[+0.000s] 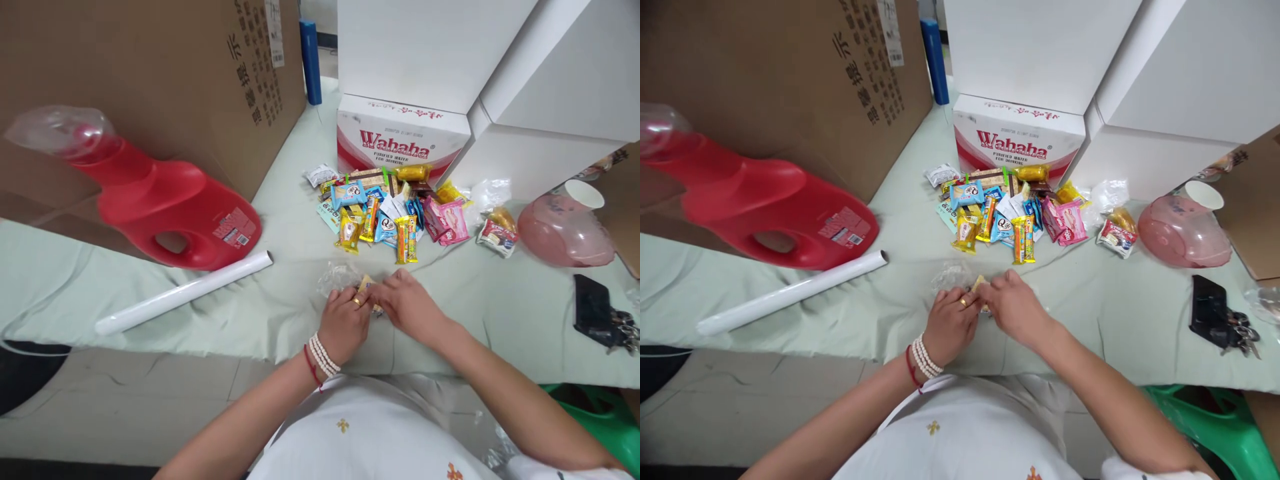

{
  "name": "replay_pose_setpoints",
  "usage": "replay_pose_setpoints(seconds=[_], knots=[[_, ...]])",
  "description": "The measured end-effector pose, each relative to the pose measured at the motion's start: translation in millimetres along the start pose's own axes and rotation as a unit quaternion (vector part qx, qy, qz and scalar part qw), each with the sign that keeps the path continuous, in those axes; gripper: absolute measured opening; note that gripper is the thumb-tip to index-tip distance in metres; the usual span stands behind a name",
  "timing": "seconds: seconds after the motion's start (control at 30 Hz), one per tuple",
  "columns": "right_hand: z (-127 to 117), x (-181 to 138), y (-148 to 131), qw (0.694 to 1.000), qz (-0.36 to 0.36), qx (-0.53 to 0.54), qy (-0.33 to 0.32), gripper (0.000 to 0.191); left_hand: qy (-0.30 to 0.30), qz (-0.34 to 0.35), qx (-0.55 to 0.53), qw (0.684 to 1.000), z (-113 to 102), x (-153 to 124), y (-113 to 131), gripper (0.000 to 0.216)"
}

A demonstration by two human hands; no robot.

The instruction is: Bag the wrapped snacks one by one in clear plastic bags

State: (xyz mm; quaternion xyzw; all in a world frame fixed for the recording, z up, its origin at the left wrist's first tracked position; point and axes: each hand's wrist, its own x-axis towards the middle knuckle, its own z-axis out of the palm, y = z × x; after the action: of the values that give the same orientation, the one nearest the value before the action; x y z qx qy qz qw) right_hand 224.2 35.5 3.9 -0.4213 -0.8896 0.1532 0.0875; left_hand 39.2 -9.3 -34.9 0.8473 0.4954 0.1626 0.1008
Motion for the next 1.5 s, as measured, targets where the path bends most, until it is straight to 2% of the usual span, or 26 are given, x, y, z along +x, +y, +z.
replay_pose_setpoints(seconds=[0.1,0.2,0.23,0.3,0.37,0.4,0.47,0.57,0.67,0.7,0.77,0.87,0.9,0.93,0.97,1.0,1.03,1.1,1.17,1.23,1.3,1.33,1.4,1.5], knots=[[22.0,-20.6,-12.1,1.0,-0.02,0.02,0.012,0.035,-0.024,-0.018,-0.098,0.995,-2.2,-5.7,-9.2,0.03],[39.1,-31.6,-11.1,0.998,-0.042,0.04,0.018,0.05,-0.006,-0.068,-0.262,0.963,-6.5,-15.3,-29.1,0.029],[42.5,-33.5,-9.8,0.998,-0.049,0.042,0.017,0.054,0.023,-0.109,-0.31,0.944,-8.7,-17.2,-37.6,0.027],[46.3,-35.7,-8.1,0.997,-0.055,0.044,0.018,0.057,0.12,-0.228,-0.351,0.9,-13.7,-15.9,-55.7,0.024],[47.2,-36.1,-7.8,0.997,-0.053,0.048,0.023,0.056,0.213,-0.338,-0.315,0.861,-17.5,-6.9,-73.0,0.026],[47.1,-35.9,-7.9,0.997,-0.053,0.05,0.023,0.056,0.226,-0.369,-0.283,0.856,-18.7,-0.5,-80.3,0.03],[46.1,-34.8,-8.2,0.997,-0.05,0.054,0.018,0.053,0.176,-0.374,-0.234,0.88,-20.3,11.8,-90.1,0.037],[44.2,-32.7,-7.6,0.997,-0.047,0.056,0.01,0.049,0.038,-0.317,-0.191,0.928,-26.6,18.5,-91.1,0.027],[44.9,-31.8,-6.3,0.998,-0.044,0.052,0.01,0.047,-0.073,-0.258,-0.205,0.942,-41.8,11.1,-78.4,0.024],[46.2,-31.8,-6.1,0.998,-0.042,0.048,0.012,0.047,-0.105,-0.25,-0.247,0.93,-47.2,8.3,-72.0,0.026],[50.2,-32.2,-6.4,0.998,-0.039,0.046,0.019,0.046,-0.135,-0.271,-0.38,0.874,-54.5,6.2,-57.0,0.031],[55.5,-34.0,-7.9,0.997,-0.041,0.058,0.031,0.043,-0.128,-0.312,-0.561,0.756,-49.1,13.9,-32.1,0.034],[55.8,-35.3,-8.2,0.997,-0.04,0.063,0.034,0.044,-0.121,-0.317,-0.59,0.732,-43.2,18.0,-24.3,0.033],[55.2,-37.1,-8.2,0.996,-0.037,0.068,0.036,0.047,-0.112,-0.32,-0.599,0.726,-36.2,22.1,-17.3,0.032],[53.5,-39.6,-7.7,0.996,-0.035,0.075,0.04,0.05,-0.099,-0.315,-0.586,0.74,-28.8,25.4,-10.9,0.03],[50.9,-42.8,-6.9,0.995,-0.037,0.088,0.043,0.053,-0.084,-0.3,-0.551,0.774,-21.7,27.7,-5.3,0.029],[47.8,-46.6,-5.5,0.992,-0.045,0.107,0.047,0.055,-0.07,-0.273,-0.494,0.823,-15.4,28.9,-0.2,0.028],[41.5,-55.0,-1.2,0.983,-0.071,0.164,0.049,0.052,-0.061,-0.203,-0.336,0.918,-6.4,28.7,9.0,0.03],[38.5,-62.4,5.0,0.971,-0.051,0.219,0.081,0.043,-0.081,-0.148,-0.18,0.969,-2.0,27.4,17.7,0.034],[40.7,-65.6,13.4,0.962,0.052,0.208,0.166,0.034,-0.107,-0.122,-0.07,0.984,-0.7,27.1,25.7,0.035],[47.5,-63.8,23.5,0.945,0.174,0.126,0.248,0.031,-0.115,-0.1,-0.009,0.988,-0.9,28.1,32.0,0.034],[51.6,-61.4,28.9,0.936,0.214,0.081,0.267,0.034,-0.109,-0.09,0.008,0.99,-1.2,28.8,34.0,0.033],[58.8,-55.9,39.0,0.933,0.243,0.026,0.264,0.038,-0.076,-0.075,0.021,0.994,-1.8,30.3,35.5,0.029],[59.8,-49.5,47.8,0.943,0.227,0.041,0.239,0.019,0.004,-0.097,0.005,0.995,-0.8,32.8,30.8,0.03]])
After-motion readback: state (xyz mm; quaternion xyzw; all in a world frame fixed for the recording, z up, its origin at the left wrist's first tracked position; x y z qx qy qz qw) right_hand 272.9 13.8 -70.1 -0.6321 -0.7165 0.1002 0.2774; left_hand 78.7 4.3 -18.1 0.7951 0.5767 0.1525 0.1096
